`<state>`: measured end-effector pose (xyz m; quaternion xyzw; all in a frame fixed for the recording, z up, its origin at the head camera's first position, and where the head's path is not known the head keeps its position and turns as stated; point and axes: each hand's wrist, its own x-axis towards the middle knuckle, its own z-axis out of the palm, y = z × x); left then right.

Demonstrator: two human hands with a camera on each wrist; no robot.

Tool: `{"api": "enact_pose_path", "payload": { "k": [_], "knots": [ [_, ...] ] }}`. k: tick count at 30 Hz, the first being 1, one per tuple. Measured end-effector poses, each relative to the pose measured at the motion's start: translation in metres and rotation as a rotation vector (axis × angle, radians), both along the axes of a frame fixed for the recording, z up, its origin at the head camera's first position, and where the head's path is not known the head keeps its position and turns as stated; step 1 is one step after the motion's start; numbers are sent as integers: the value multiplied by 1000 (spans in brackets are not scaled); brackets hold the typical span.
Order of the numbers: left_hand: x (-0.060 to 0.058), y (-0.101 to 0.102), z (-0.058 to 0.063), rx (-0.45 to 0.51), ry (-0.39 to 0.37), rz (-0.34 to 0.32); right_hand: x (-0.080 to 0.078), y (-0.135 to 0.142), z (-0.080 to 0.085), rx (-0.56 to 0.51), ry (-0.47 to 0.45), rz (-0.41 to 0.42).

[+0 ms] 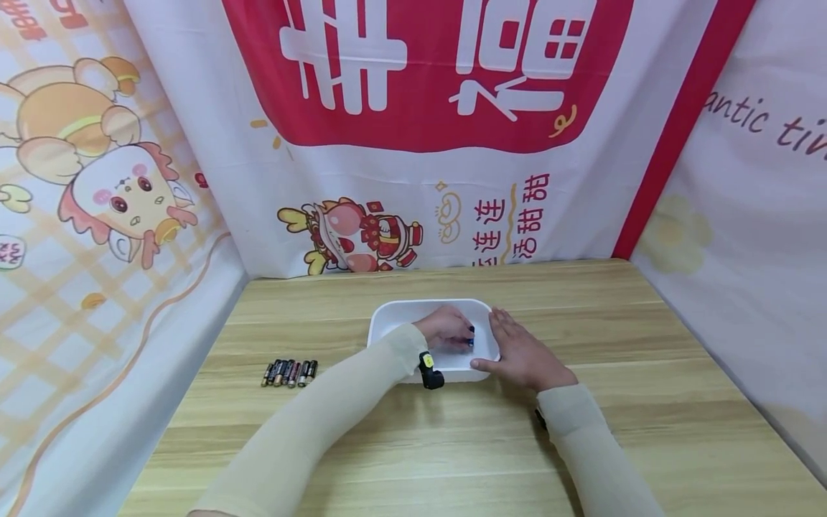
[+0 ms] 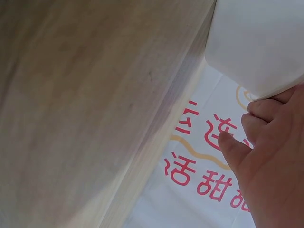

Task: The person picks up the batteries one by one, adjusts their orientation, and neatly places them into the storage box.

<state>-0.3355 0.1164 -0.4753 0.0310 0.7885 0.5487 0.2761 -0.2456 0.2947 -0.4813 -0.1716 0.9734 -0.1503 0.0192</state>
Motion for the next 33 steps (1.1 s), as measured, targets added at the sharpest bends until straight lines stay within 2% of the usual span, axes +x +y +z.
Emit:
{"api": "enact_pose_path", "payload": {
  "k": [5,14,21,25,33],
  "knots": [
    [3,6,0,3,-8,25,1,-2,1,-17,-15,-14],
    [4,19,-4,-24,50,5,3,-2,2,-27,5,9],
    [1,27,-4,-155,165,-15,3,0,3,-34,23,27],
    [0,30,-5,-188,183,-6,3,0,6,-32,12,23],
    [-2,32,-13,-179,186,-10,3,0,3,-40,22,15]
  ]
}}
